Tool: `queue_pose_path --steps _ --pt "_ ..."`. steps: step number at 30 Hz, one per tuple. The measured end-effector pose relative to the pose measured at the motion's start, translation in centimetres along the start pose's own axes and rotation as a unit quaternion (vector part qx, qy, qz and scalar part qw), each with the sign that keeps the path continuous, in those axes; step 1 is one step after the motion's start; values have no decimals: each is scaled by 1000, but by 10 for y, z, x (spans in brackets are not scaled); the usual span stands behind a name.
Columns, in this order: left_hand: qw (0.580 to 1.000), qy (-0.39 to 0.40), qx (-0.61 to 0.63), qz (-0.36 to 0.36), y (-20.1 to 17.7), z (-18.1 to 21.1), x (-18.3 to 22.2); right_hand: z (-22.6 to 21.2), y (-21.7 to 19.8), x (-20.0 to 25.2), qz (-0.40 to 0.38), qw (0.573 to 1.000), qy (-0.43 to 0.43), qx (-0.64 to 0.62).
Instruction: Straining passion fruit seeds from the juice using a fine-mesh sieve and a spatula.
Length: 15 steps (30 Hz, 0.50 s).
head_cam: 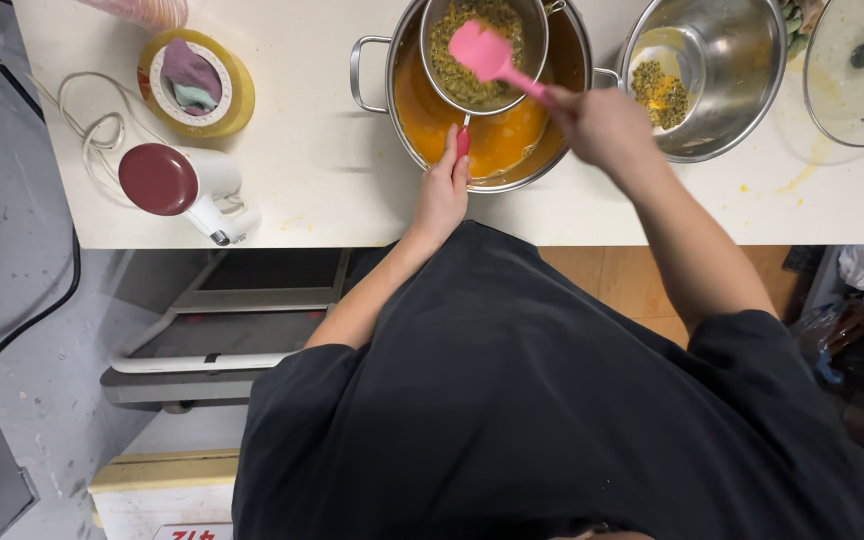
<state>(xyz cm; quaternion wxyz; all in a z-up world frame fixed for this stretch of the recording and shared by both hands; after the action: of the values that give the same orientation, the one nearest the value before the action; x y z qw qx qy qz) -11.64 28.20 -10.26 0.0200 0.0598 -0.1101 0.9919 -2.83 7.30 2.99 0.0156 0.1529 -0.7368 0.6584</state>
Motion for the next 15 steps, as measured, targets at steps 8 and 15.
queue_pose_path --steps 8,15 --pt "997 65 -30 29 -4 3 -3 2 -34 2 -11 1000 13 13" --pt "999 -9 -37 -3 -1 -1 -3 -15 2 2 -53 997 -47 23"
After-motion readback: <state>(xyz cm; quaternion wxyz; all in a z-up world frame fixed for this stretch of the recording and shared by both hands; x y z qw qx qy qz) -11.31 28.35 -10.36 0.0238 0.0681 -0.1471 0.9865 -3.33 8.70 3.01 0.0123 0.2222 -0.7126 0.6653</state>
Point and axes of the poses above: each hand's wrist, its own x-axis away from the middle knuckle, its own y-axis out of the palm, z = x × y, the point moved 9 cm from there along -x, towards the middle knuckle, and after that the axes turned 1 degree about z, right-handed, at the moved point
